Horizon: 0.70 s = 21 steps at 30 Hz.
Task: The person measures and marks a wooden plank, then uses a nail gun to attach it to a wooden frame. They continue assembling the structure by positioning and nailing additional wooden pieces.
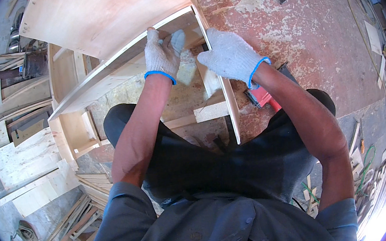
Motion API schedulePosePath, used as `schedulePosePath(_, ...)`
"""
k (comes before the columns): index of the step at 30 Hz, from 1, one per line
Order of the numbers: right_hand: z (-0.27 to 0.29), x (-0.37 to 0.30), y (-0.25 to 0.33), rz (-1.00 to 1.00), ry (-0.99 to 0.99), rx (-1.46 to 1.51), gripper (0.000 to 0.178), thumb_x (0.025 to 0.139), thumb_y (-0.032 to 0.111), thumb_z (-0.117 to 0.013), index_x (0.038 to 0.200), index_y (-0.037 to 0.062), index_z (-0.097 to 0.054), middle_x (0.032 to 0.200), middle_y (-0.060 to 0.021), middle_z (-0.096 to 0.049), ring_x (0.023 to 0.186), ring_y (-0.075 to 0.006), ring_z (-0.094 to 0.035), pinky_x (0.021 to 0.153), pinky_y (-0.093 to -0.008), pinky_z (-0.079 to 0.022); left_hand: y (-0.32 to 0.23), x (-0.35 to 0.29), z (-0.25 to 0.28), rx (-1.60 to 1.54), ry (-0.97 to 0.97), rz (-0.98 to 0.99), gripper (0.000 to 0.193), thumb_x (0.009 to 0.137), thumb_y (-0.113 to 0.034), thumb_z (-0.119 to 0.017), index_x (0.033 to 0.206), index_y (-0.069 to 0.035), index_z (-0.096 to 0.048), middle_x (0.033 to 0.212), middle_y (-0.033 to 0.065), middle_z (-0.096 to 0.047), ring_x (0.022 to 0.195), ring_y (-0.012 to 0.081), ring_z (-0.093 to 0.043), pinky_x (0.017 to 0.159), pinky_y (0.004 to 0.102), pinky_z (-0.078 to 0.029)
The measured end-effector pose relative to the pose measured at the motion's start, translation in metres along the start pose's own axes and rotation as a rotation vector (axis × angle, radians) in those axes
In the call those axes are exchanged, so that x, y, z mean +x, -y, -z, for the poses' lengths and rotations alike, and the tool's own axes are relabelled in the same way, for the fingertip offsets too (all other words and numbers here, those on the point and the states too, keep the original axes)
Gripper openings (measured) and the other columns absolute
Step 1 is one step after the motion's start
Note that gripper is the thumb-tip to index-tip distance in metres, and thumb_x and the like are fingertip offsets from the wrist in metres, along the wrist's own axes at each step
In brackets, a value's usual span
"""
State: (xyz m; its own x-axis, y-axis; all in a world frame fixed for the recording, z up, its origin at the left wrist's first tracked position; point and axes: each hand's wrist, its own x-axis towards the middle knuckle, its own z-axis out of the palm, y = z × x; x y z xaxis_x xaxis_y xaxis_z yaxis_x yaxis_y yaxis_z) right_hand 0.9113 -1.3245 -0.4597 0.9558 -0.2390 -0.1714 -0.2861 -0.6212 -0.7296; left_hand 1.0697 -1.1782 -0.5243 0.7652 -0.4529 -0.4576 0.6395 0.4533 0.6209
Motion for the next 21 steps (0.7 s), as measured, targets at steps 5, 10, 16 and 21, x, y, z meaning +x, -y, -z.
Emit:
schedulePosePath(5,0.008,-0.002,0.010,-0.036,0.032,0.010,0.042,0.089,0.029,-0.064,0.108,-0.0077,-0.058,0.102,-0.0357,-0.065,0.102,-0.0512,-0.064,0.089,-0.0535,-0.052,0.001,-0.003,-0.004,0.019,-0.039,-0.040,0.051,0.101,-0.042,-0.066,0.123,-0.002,-0.042,0.130,0.0285,-0.047,0.114,0.0426,-0.059,0.096,0.0499,-0.058)
schedulePosePath(10,-0.003,-0.001,-0.006,0.077,-0.101,0.091,0.045,0.087,0.032,-0.066,0.103,-0.0095,-0.063,0.096,-0.0350,-0.067,0.094,-0.0497,-0.068,0.085,-0.0545,-0.055,0.004,-0.004,-0.005,0.026,-0.048,-0.041,0.063,0.101,-0.045,-0.065,0.135,0.001,-0.038,0.144,0.0302,-0.038,0.118,0.0427,-0.056,0.102,0.0507,-0.054)
schedulePosePath(16,-0.006,-0.001,-0.015,0.137,-0.090,0.149,0.041,0.086,0.028,-0.070,0.099,-0.0099,-0.060,0.091,-0.0354,-0.067,0.091,-0.0506,-0.067,0.081,-0.0553,-0.053,0.005,-0.011,-0.018,0.060,-0.136,-0.062,0.045,0.105,-0.042,-0.059,0.109,0.002,-0.051,0.118,0.0267,-0.053,0.111,0.0401,-0.062,0.095,0.0475,-0.059)
schedulePosePath(21,-0.004,0.000,-0.009,0.089,-0.057,0.115,0.044,0.087,0.031,-0.069,0.096,-0.0109,-0.059,0.086,-0.0354,-0.065,0.089,-0.0507,-0.067,0.079,-0.0555,-0.053,0.004,-0.014,-0.016,0.082,-0.085,-0.076,0.049,0.103,-0.042,-0.061,0.119,0.002,-0.045,0.133,0.0325,-0.046,0.116,0.0426,-0.059,0.097,0.0479,-0.057)
